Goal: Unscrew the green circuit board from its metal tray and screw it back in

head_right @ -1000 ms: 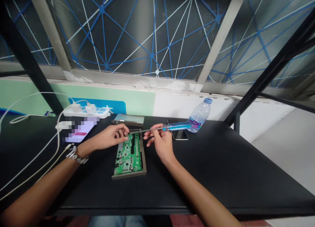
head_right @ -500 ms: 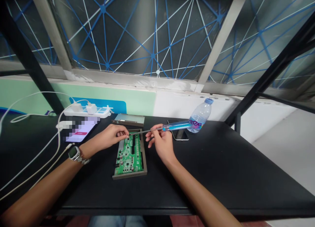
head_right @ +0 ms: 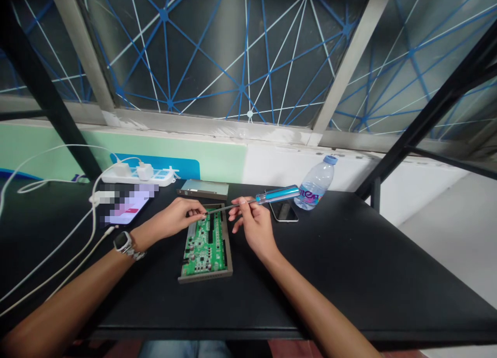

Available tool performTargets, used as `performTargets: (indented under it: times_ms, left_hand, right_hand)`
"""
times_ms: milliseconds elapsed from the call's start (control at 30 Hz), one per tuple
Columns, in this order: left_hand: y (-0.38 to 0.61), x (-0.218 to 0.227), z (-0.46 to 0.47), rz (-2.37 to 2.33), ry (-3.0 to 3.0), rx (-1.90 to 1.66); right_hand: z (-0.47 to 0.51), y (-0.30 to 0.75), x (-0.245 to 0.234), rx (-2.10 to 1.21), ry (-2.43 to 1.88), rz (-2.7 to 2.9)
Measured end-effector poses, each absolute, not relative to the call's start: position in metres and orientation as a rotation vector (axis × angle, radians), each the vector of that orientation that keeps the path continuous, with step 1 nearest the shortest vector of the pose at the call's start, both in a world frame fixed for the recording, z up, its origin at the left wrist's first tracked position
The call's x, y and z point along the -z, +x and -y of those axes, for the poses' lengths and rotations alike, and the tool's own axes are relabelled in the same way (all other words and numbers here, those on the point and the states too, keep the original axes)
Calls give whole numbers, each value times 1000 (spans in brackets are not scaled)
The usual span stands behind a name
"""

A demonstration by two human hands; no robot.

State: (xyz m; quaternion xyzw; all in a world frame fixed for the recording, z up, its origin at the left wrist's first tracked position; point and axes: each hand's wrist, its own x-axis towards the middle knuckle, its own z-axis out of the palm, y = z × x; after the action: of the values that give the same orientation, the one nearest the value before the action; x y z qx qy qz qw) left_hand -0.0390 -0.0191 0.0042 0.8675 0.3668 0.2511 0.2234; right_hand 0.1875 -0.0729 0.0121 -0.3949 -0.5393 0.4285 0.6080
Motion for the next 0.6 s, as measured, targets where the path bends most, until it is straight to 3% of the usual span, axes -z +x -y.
performTargets:
  times_ms: [600]
  left_hand:
    - [-31, -4, 25, -1029, 2469, -688]
  right_hand:
    - [74, 186, -9, -858, -933, 1302]
